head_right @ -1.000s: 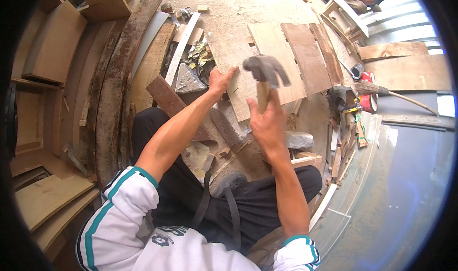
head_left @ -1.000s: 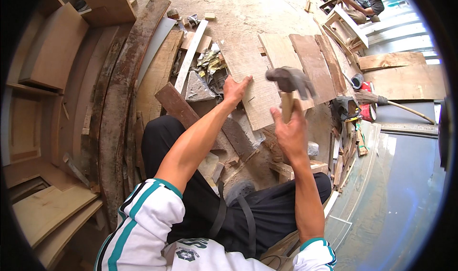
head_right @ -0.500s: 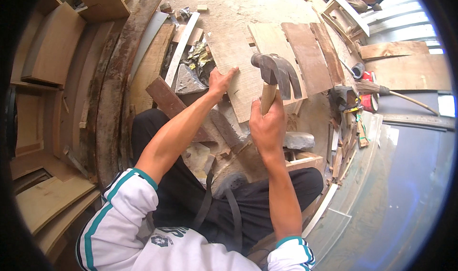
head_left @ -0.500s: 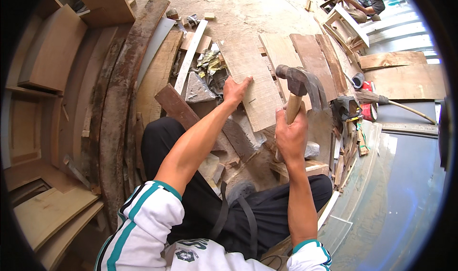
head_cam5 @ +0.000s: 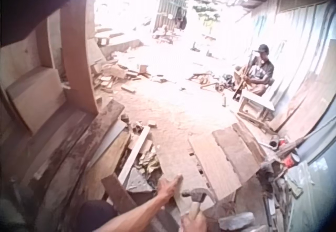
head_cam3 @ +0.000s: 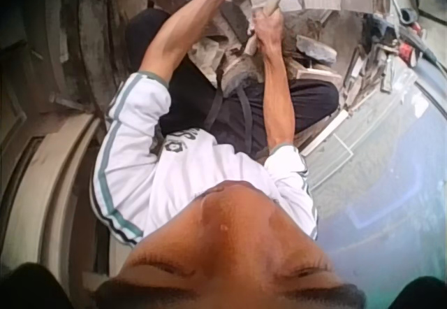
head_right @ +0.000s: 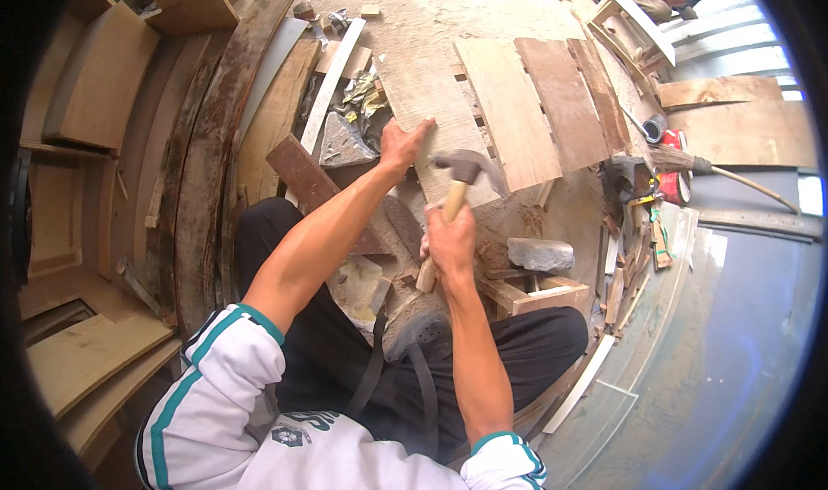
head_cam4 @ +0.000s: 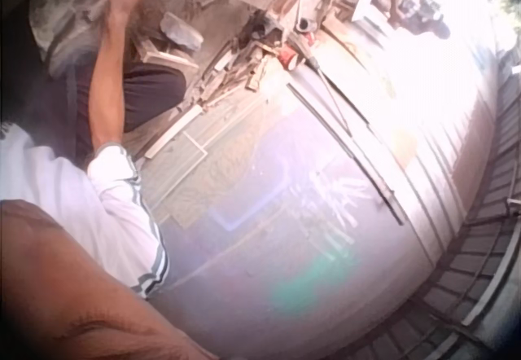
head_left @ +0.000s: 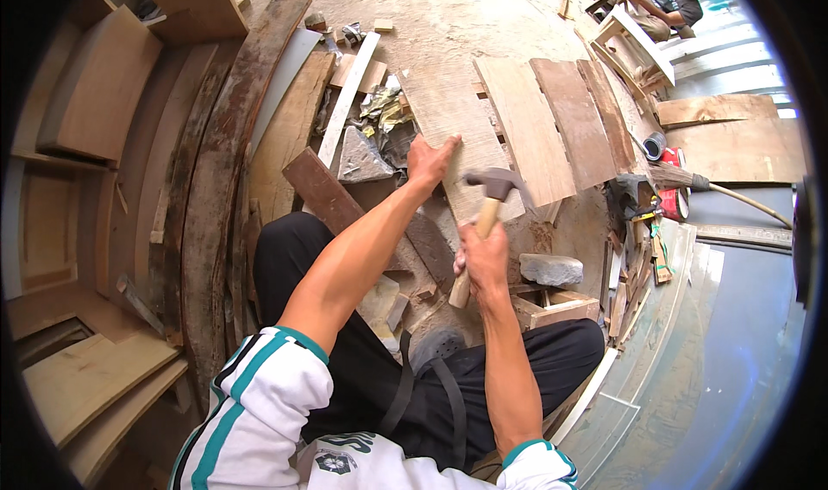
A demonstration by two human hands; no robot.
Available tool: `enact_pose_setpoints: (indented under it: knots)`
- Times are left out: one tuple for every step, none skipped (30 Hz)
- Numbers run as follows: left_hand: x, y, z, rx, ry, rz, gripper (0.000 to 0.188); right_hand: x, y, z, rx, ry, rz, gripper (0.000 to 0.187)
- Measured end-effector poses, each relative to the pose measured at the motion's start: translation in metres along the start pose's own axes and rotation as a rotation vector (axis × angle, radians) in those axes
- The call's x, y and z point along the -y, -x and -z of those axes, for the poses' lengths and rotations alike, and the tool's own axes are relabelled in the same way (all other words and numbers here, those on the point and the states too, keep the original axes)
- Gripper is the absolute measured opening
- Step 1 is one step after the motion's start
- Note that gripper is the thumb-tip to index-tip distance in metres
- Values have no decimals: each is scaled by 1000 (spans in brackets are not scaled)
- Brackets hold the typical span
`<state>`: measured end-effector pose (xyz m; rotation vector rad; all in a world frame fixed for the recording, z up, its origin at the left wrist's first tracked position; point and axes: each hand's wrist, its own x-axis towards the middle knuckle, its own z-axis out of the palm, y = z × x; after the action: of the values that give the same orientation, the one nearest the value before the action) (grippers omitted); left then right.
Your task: The person sits on the floor and assembles a wooden pallet by arranging planks and securing them with nails. They use a hammer to drive nails into the wood and adjust the position of the planks and supporting blocks throughout the process.
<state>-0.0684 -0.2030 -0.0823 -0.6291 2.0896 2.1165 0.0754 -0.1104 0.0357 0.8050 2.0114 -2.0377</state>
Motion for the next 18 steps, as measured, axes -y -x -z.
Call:
enact_pose_setpoints:
  knots:
    - [3, -4, 4, 4, 2, -8, 56, -2, -1, -3, 68, 13, -52, 18]
    - [6, -7, 6, 8, 5, -17, 56, -4, -1, -6, 15, 2, -11, 17]
    - [9, -9, 4, -5, 4, -20, 57, -3, 1, -6, -27, -25, 15, 17]
    - [8, -6, 0, -18, 5, -19, 57, 1, 3, -5, -69, -48, 38, 17]
    - [7, -4, -3, -32, 6, -18, 57, 4, 5, -3, -111, -72, 61, 17]
    - [6, -5, -3, -25, 28, -22, 57, 5, 7, -1, -131, -91, 107, 17]
    - [7, -5, -2, -16, 49, -26, 56, 9, 9, 1, -120, 15, 123, 17]
    - [8, -6, -1, -6, 71, -30, 56, 16, 11, 4, -108, 121, 139, 18]
    - [9, -6, 0, -14, 43, -23, 55, 20, 12, 8, -96, 227, 154, 19]
    - [8, -6, -2, -16, 19, -18, 55, 27, 10, 15, -98, 357, 241, 20]
    - [8, -7, -2, -23, -6, -13, 54, 35, 3, 19, -94, 485, 327, 21]
    - [9, -8, -3, -12, 20, -33, 54, 43, 1, 19, -96, 555, 382, 23]
    - [11, -7, -3, -1, 47, -48, 53, 53, -1, 17, -100, 625, 436, 24]
    - [13, -8, -1, 5, 73, -63, 53, 75, 5, 9, -105, 635, 460, 25]
    - [13, -8, -2, 5, 72, -56, 53, 92, 11, 4, -117, 648, 487, 26]
    - [13, -9, -2, 1, 69, -49, 53, 100, 11, 0, -116, 668, 550, 26]
    - [13, -10, -1, -4, 67, -41, 53, 105, 12, -3, -114, 688, 614, 26]
    - [14, -9, 1, 1, 66, -29, 53, 107, 12, -6, -112, 707, 677, 26]
